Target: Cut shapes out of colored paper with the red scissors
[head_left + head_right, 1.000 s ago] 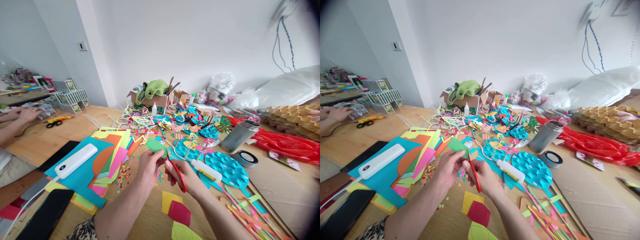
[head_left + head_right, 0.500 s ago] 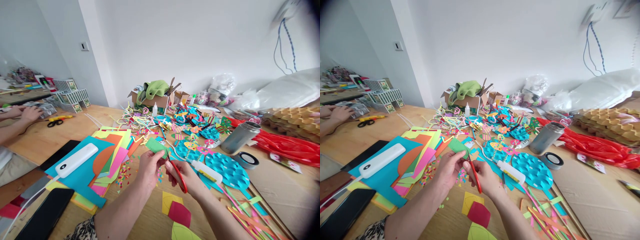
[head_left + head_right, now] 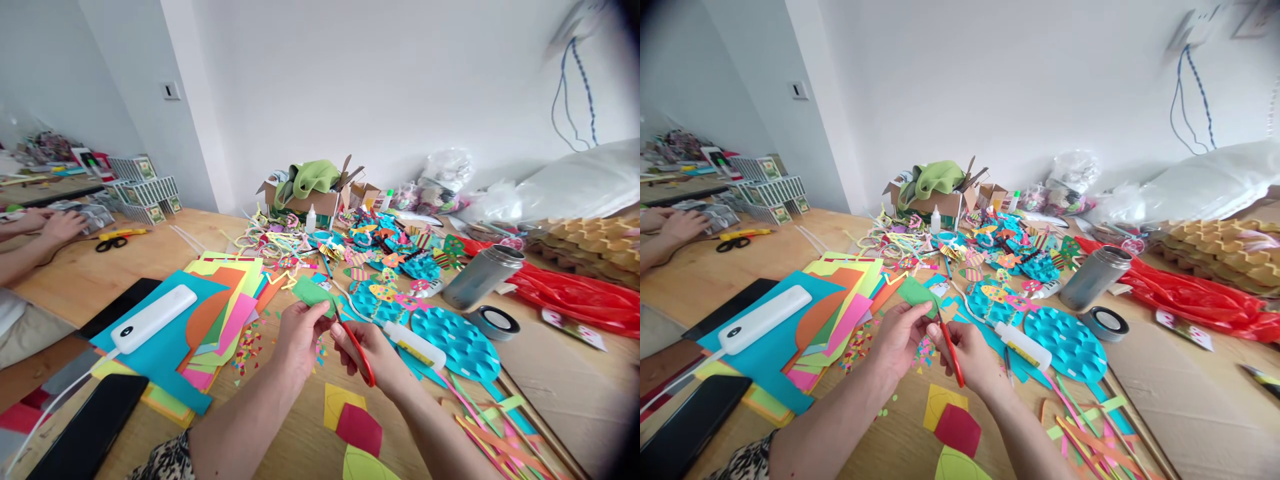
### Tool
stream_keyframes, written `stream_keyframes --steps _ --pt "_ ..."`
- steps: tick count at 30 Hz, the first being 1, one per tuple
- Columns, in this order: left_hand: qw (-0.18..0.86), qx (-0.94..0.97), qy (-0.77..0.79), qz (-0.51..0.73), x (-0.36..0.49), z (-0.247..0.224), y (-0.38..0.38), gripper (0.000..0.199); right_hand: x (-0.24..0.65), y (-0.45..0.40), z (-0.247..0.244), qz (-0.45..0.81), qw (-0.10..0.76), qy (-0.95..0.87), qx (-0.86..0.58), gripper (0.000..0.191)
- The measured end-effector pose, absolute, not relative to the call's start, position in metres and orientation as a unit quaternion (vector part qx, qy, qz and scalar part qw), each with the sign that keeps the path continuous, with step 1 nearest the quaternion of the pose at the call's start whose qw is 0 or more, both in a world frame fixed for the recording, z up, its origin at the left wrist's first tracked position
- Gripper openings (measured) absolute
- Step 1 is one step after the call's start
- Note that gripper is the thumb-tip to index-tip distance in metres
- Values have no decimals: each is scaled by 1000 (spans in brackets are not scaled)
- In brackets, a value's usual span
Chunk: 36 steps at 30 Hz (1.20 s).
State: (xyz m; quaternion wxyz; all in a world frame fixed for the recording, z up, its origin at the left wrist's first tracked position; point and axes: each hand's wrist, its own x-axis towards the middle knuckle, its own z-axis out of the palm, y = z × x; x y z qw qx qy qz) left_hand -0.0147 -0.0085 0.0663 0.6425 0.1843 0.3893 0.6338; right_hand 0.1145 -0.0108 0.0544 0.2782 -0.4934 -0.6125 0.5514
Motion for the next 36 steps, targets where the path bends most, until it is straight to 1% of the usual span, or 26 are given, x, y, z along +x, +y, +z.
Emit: stream_keyframes --steps 27,36 --pt "646 163 392 635 -13 63 -8 25 117 -7 47 565 262 -612 -487 56" --pt "647 151 393 636 -13 62 -7 26 117 -8 53 561 246 -601 -513 59"
